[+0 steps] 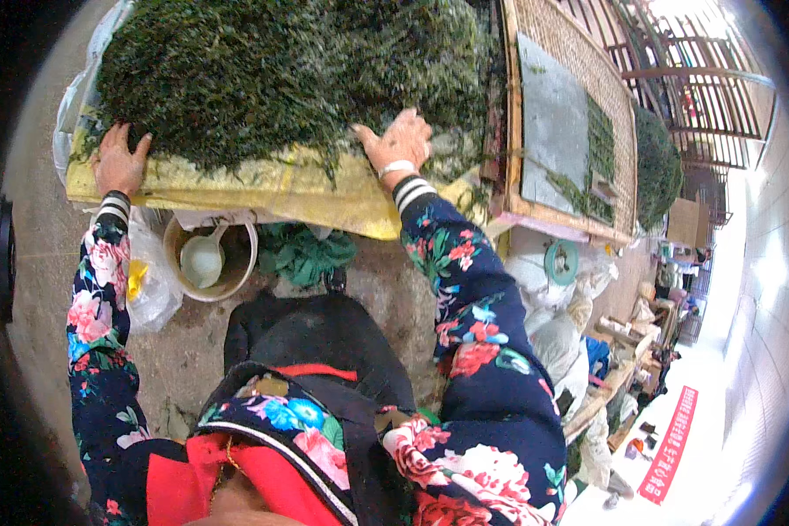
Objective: The person repeatedly scoops green tea leaves from a large pile, places them into a rectangular metal frame on a woven tray, and presses them flat with a wooden block. They then lift the frame to release the compacted leaves and repeat the cycle.
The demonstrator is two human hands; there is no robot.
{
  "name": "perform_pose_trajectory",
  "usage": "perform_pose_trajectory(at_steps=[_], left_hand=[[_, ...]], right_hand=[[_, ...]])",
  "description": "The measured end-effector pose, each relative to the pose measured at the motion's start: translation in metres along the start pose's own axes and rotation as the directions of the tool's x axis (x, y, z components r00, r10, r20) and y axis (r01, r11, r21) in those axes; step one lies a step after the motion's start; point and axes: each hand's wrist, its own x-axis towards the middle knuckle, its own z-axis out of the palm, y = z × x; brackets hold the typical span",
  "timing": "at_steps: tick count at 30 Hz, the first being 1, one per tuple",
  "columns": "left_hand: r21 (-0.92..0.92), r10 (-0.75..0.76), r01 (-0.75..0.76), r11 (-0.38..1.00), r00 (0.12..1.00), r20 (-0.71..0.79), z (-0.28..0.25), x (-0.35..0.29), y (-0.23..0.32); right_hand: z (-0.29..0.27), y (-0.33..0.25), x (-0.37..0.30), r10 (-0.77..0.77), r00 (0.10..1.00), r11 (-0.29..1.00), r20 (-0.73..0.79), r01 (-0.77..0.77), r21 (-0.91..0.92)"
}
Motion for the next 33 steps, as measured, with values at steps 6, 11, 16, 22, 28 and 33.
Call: perform_pose_trajectory(at_steps=[6, 11, 16, 22, 28, 33], left_hand=[[-0.027, -0.006, 0.007, 1.000, 1.000, 0.027, -0.015, -0.007, 0.006], [-0.067, -0.018, 0.021, 0.997, 0.999, 0.045, -0.020, -0.008, 0.007], [-0.097, -0.021, 0.024, 0.995, 0.999, 0.034, -0.021, -0.008, 0.006], [-0.135, -0.012, 0.013, 0.991, 1.000, 0.010, -0.014, -0.008, 0.001], [-0.095, 0.014, -0.014, 0.995, 1.000, -0.005, -0.009, -0.005, -0.005], [-0.106, 0.032, -0.034, 0.994, 0.999, -0.021, -0.009, -0.007, -0.008]], right_hand=[[0.016, -0.006, 0.037, 0.216, 0.972, 0.879, 0.086, -0.233, 0.416], [-0.042, -0.021, 0.133, 0.069, 0.989, 0.226, 0.132, -0.144, 0.963], [-0.127, -0.011, 0.214, -0.055, 0.979, 0.531, -0.198, 0.196, 0.824], [-0.112, -0.027, 0.229, -0.291, 0.939, 0.734, -0.180, 0.340, 0.588], [-0.076, -0.066, 0.176, -0.772, 0.626, 0.598, 0.111, 0.774, -0.210], [-0.082, 0.015, 0.144, -0.789, 0.568, 0.520, 0.234, 0.821, -0.237]])
